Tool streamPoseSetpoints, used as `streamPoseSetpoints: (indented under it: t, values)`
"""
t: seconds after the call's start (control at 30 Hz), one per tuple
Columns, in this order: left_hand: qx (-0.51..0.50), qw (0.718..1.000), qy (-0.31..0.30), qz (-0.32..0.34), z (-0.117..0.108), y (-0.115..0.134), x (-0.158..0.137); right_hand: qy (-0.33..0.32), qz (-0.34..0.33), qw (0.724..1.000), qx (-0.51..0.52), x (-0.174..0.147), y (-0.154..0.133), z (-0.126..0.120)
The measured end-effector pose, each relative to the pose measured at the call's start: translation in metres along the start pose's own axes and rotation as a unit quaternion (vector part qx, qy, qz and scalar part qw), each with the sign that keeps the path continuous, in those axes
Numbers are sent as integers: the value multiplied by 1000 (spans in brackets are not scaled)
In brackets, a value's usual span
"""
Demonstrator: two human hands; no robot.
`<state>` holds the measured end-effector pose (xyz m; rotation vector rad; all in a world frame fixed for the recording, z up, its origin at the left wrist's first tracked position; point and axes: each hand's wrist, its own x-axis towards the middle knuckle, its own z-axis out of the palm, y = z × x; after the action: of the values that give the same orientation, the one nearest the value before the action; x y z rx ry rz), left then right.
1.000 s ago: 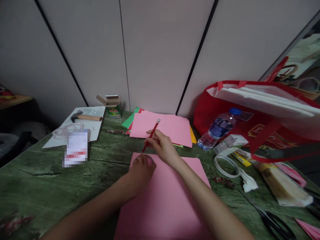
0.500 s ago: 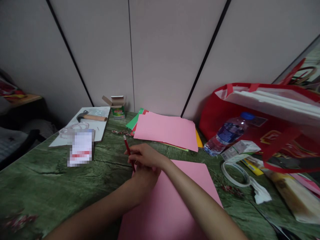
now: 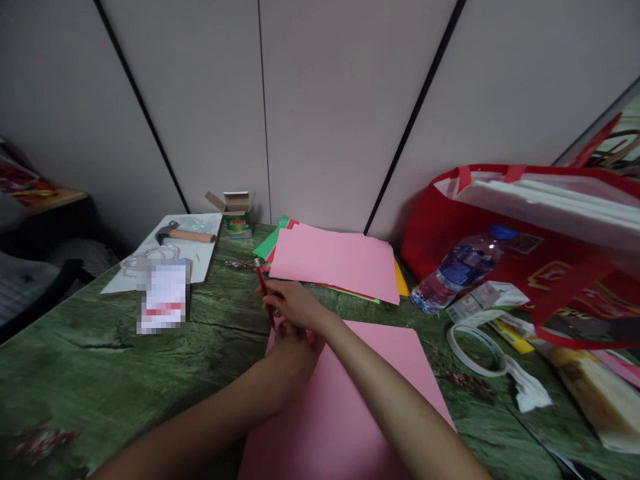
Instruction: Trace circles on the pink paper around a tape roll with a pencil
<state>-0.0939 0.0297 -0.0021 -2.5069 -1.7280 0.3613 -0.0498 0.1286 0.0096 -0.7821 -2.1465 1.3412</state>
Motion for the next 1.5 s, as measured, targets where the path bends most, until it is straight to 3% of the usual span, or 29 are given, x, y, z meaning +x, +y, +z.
streamPoseSetpoints:
  t: [0.1,0.37,0.53,0.67,0.8,0.93,1.17,1.5]
  values:
    - [-6,1000,19,3,1,0,0,44,12,999,9,0,4,-4]
    - [0,1000,1,19,-10,-6,1,154,33,986,53,-9,24,-20]
    - [-20,999,9,49,-9,-15,5,315,62,936,143,-43,34,-46]
    - [-64,992,1,106,-12,-35,11,390,114,892,195,-92,44,-64]
    - [-72,985,-9,159,-19,-51,13,413,112,875,227,-136,60,-68]
    - [-85,982,-52,159,-27,-52,11,412,111,863,271,-157,80,-66]
    - [-101,987,-62,112,-31,-45,13,418,88,850,308,-160,87,-66]
    - [-152,982,-51,104,-33,-58,19,428,74,823,367,-160,77,-73]
